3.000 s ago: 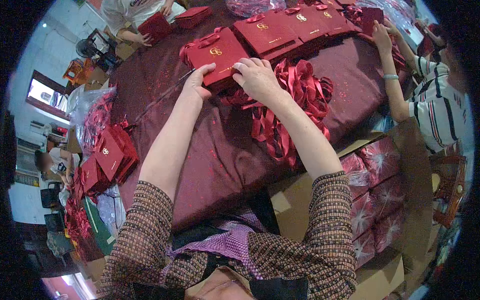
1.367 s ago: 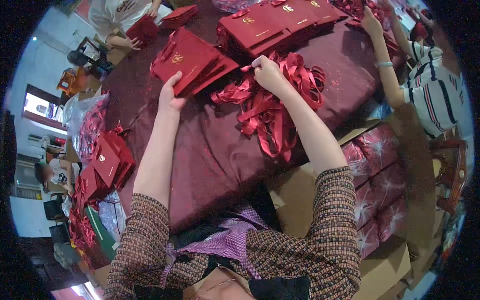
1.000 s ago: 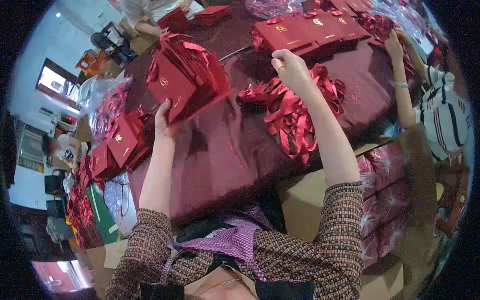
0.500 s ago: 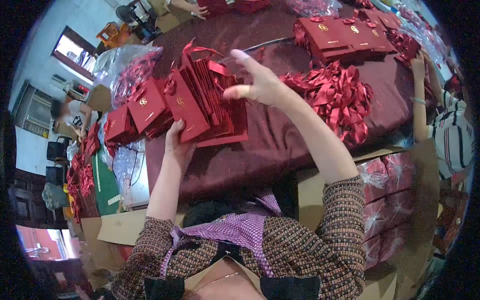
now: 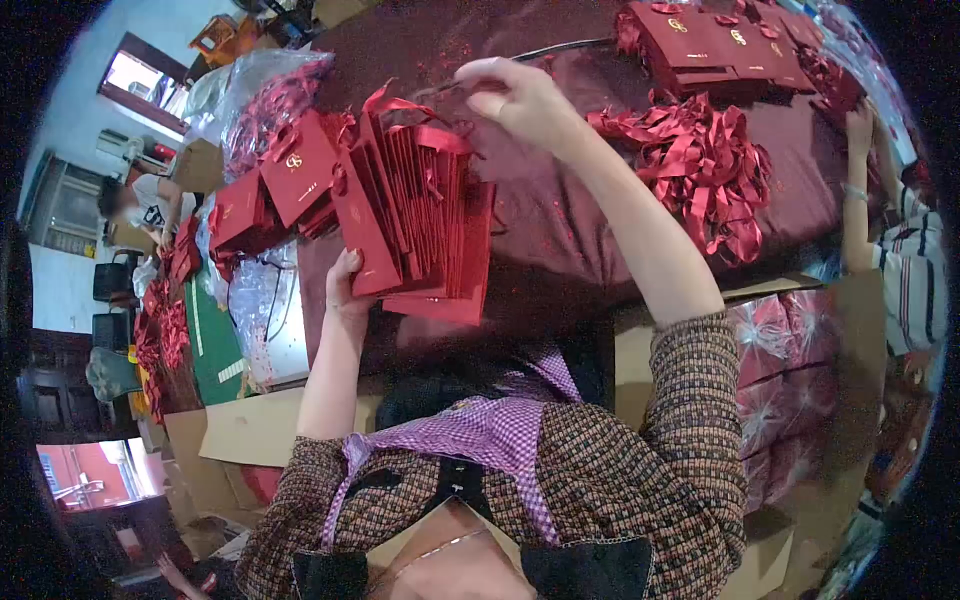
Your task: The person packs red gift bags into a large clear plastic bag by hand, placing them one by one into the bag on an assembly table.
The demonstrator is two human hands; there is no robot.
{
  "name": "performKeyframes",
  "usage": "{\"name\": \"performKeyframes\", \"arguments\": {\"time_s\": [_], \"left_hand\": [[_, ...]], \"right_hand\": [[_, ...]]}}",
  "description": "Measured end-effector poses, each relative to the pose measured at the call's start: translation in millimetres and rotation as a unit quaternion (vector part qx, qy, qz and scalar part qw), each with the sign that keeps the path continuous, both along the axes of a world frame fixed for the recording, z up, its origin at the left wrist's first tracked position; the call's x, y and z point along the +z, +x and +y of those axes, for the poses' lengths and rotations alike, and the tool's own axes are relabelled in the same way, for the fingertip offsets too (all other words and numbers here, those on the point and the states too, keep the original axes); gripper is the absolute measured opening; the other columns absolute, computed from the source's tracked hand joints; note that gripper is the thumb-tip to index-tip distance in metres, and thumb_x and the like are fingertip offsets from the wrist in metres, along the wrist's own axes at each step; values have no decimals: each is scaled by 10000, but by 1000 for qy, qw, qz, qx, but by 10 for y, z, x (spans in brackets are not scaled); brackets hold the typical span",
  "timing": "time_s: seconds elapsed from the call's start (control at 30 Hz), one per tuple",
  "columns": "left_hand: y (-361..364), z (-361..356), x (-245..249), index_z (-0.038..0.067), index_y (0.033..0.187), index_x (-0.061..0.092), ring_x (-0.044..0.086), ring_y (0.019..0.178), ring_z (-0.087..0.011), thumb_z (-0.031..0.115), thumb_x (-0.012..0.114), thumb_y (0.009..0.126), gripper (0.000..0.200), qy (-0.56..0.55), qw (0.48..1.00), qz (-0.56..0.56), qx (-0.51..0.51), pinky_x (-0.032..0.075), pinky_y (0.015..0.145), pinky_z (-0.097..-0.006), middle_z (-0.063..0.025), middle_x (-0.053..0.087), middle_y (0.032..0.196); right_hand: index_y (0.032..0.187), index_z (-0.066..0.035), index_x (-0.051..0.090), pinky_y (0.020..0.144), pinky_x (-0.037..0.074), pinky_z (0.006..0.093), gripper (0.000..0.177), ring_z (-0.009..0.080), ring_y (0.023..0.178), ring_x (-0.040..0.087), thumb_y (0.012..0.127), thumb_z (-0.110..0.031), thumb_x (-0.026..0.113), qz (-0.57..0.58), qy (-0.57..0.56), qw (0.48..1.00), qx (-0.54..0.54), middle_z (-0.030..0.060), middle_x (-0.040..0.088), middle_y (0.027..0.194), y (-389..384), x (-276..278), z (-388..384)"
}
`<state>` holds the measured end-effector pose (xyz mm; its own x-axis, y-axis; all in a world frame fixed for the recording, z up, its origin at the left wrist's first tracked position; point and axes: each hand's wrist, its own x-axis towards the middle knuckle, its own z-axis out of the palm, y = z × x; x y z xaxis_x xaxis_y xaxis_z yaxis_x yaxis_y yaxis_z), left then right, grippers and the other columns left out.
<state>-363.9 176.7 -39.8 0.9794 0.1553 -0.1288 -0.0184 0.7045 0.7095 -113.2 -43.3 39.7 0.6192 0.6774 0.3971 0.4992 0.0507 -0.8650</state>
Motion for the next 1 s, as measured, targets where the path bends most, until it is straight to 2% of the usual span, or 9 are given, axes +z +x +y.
{"name": "performKeyframes", "arguments": {"time_s": [0.07,0.1,0.27,0.47,0.63,0.73,0.77,0.9,1.0], "left_hand": [[-4,-51,38,-14,1303,386,538,1115,-285,156,715,674,730,-1,1000,13,15,428,975,-404,-130,535,1218],[11,-66,54,-14,1303,385,537,1116,-286,159,717,673,733,0,1000,21,11,425,981,-406,-131,535,1219],[24,-117,42,-18,1290,400,551,1095,-289,167,728,661,733,-13,999,38,4,435,976,-410,-137,548,1200],[-50,-136,-15,-14,1289,404,559,1080,-275,158,742,643,749,7,999,38,22,446,953,-408,-122,555,1186],[-123,-121,-5,-13,1310,383,555,1092,-279,174,728,646,772,26,1000,11,12,442,957,-398,-124,538,1212],[-136,-30,-76,-12,1313,374,551,1096,-289,139,702,668,739,0,1000,7,24,448,954,-407,-129,531,1219],[-127,-29,-74,-11,1313,372,549,1099,-294,116,687,677,721,-17,999,-4,26,450,954,-414,-130,532,1217],[-114,-53,-94,-5,1308,375,546,1102,-303,77,661,699,678,-57,998,-3,33,454,955,-431,-131,534,1211],[-78,-124,-69,5,1295,400,550,1098,-294,99,681,694,670,-64,998,9,14,454,956,-429,-130,545,1198]], "right_hand": [[1123,-47,597,815,473,262,375,124,933,574,781,-143,719,98,8,983,156,24,619,992,-372,235,-106],[1083,-57,612,848,465,310,384,203,975,576,743,-169,750,-237,47,962,130,55,617,1019,-398,209,-61],[952,-67,618,794,455,346,262,255,885,575,718,-117,726,-266,-14,957,117,92,619,908,-421,52,-24],[955,-22,594,731,476,289,129,152,834,606,831,-53,608,-59,10,997,43,78,642,855,-445,22,16],[1074,13,596,701,480,271,285,135,790,589,868,-184,599,57,66,983,-164,72,648,891,84,-301,-65],[1084,6,584,764,441,237,309,100,852,553,890,-234,580,263,28,958,-107,25,601,950,-138,-359,-363],[1046,-4,595,732,440,237,284,93,825,545,899,-245,572,203,28,973,-102,16,590,892,-272,-444,-416],[1087,36,565,725,501,289,379,145,788,598,908,-298,572,403,23,904,141,70,618,924,-985,-464,-604],[1101,50,576,887,434,308,333,158,966,568,927,-230,537,450,24,886,110,87,616,1067,-1261,-413,-510]]}}
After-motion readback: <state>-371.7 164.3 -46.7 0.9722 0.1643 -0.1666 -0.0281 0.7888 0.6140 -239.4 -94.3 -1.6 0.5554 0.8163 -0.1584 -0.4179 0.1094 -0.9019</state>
